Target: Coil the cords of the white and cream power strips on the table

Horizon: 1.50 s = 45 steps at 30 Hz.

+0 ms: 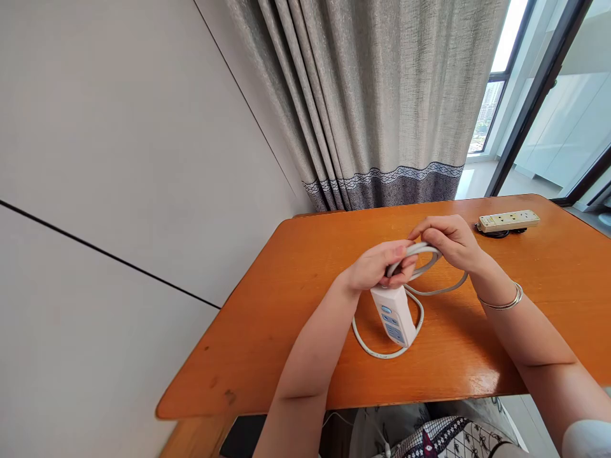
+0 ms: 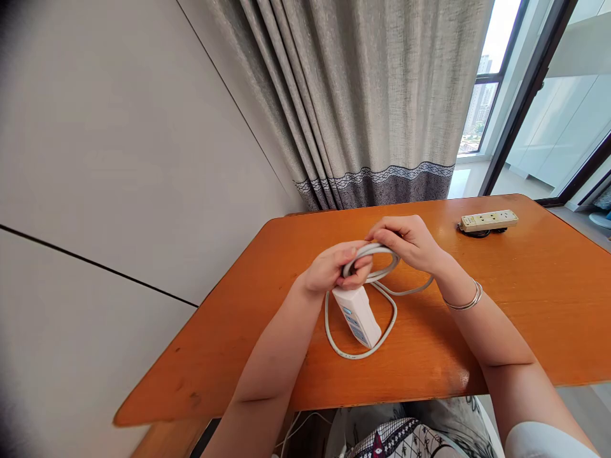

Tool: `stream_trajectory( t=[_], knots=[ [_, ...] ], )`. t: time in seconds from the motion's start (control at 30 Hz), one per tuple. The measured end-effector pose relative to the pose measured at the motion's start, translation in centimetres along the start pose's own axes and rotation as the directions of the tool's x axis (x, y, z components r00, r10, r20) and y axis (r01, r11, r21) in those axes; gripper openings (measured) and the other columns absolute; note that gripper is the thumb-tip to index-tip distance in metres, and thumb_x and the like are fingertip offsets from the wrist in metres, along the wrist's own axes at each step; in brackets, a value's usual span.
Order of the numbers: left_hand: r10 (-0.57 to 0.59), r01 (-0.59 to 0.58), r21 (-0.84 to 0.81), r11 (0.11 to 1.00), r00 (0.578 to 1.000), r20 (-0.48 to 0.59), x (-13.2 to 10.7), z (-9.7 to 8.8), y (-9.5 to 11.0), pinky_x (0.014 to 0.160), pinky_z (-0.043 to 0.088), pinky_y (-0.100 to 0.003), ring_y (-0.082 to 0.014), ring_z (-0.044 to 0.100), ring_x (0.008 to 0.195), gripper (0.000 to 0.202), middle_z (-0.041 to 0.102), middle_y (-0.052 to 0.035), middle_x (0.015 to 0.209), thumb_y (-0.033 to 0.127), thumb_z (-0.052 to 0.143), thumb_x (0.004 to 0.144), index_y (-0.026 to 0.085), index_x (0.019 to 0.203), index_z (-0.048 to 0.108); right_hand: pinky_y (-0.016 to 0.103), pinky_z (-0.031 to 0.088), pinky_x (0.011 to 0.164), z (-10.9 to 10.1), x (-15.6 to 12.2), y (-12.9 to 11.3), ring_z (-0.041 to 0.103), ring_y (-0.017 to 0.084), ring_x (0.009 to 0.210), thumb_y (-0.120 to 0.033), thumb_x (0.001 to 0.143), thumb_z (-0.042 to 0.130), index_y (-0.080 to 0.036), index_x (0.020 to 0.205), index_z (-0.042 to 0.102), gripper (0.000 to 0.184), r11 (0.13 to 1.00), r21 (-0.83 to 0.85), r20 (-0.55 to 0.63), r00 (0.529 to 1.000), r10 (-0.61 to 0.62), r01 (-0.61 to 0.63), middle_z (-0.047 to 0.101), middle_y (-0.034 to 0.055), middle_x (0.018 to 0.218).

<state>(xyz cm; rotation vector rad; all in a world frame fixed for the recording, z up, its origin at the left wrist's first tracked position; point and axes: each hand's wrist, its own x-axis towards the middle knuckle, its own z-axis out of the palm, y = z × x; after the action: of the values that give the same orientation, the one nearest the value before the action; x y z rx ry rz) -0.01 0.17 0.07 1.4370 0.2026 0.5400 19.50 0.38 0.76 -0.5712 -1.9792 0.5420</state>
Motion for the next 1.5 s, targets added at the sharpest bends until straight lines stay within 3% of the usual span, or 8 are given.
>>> stream_trajectory(
  t=[0.23,0.4,0.57,0.7,0.9,1.1,1.27,1.5],
  knots=[
    [0.022,-0.156,-0.32,0.934,0.922,-0.385,0.6,-0.2,0.4,0.033,0.019,-0.018,-0.0047,0.012,0.029,0.048,0.034,0.0087,0.039,0.056,0.037,0.098,0.022,0.066,0.03,0.03,0.046,0.069,0.7,0.0,1.4,0.058,0.018,0.077,-0.056,0.103,0.03,-0.015,0.121,0.065,0.057,0.987,-0.14,-0.08,0.994,0.067,-0.078,0.064,0.0069,0.084],
    [0.055,-0.291,-0.351,0.89,0.833,-0.551,1.0,0.1,1.2,0.033,0.017,-0.017,-0.003,0.008,0.029,0.047,0.042,0.0063,0.043,0.046,0.023,0.104,0.02,0.066,0.03,0.028,0.045,0.067,0.8,0.3,1.6,0.053,0.015,0.07,-0.043,0.099,0.047,-0.017,0.126,0.061,0.04,0.969,-0.142,-0.026,0.979,0.2,-0.202,0.06,0.0026,0.082],
    [0.236,-0.538,-0.215,0.815,0.648,-0.724,-0.4,-1.2,3.0,0.032,0.017,-0.018,-0.0023,0.004,0.031,0.046,0.054,0.0049,0.053,0.044,0.023,0.105,0.02,0.067,0.033,0.023,0.041,0.051,1.0,0.1,2.6,0.045,0.01,0.052,-0.033,0.095,0.05,-0.017,0.137,0.046,0.045,0.86,0.248,0.156,0.895,0.419,-0.446,0.044,-0.0062,0.069],
    [0.38,-0.66,-0.068,0.748,0.51,-0.771,-2.1,-3.0,4.2,0.032,0.02,-0.02,-0.0036,0.005,0.032,0.045,0.059,0.0049,0.058,0.045,0.026,0.105,0.02,0.069,0.037,0.023,0.042,0.052,2.2,0.0,3.8,0.042,0.009,0.051,-0.031,0.097,0.043,-0.016,0.135,0.045,0.041,0.811,0.374,0.176,0.893,0.414,-0.45,0.04,-0.0074,0.066],
    [0.492,-0.673,0.153,0.724,0.347,-0.799,-4.2,-5.5,4.8,0.033,0.024,-0.023,-0.0048,0.01,0.033,0.045,0.067,0.0022,0.066,0.047,0.032,0.104,0.021,0.069,0.041,0.031,0.047,0.075,3.8,-0.3,4.8,0.056,0.016,0.075,-0.022,0.098,0.039,-0.016,0.137,0.052,0.042,0.948,-0.236,-0.042,0.977,0.209,-0.213,0.062,0.0046,0.085],
    [0.562,-0.619,0.281,0.734,0.32,-0.763,-3.2,-5.7,3.9,0.033,0.022,-0.023,-0.0036,0.019,0.032,0.047,0.076,-0.0017,0.08,0.056,0.037,0.1,0.021,0.069,0.041,0.026,0.038,0.064,2.7,-0.3,2.3,0.057,0.017,0.07,-0.02,0.1,0.039,-0.02,0.144,0.053,0.046,0.705,-0.705,0.171,0.945,0.28,-0.081,0.065,0.0085,0.092],
    [0.581,-0.502,0.36,0.786,0.403,-0.708,-1.3,-4.4,2.4,0.034,0.024,-0.023,-0.0035,0.03,0.033,0.043,0.077,-0.0051,0.091,0.056,0.048,0.096,0.021,0.072,0.045,0.029,0.021,0.051,1.3,-0.1,-0.1,0.047,0.013,0.058,-0.018,0.099,0.039,-0.025,0.141,0.058,0.046,0.467,-0.884,0.164,0.93,0.33,-0.01,0.065,0.0079,0.093],
    [0.695,-0.414,0.559,0.719,0.428,-0.578,0.2,-3.2,0.0,0.038,0.033,-0.022,-0.0044,0.043,0.04,0.04,0.076,-0.0087,0.105,0.059,0.06,0.088,0.021,0.082,0.049,0.029,0.023,0.048,3.0,-0.8,-2.2,0.051,0.013,0.057,-0.016,0.099,0.037,-0.015,0.134,0.059,0.041,0.475,-0.88,0.185,0.935,0.302,0.021,0.065,0.0106,0.091]
  ],
)
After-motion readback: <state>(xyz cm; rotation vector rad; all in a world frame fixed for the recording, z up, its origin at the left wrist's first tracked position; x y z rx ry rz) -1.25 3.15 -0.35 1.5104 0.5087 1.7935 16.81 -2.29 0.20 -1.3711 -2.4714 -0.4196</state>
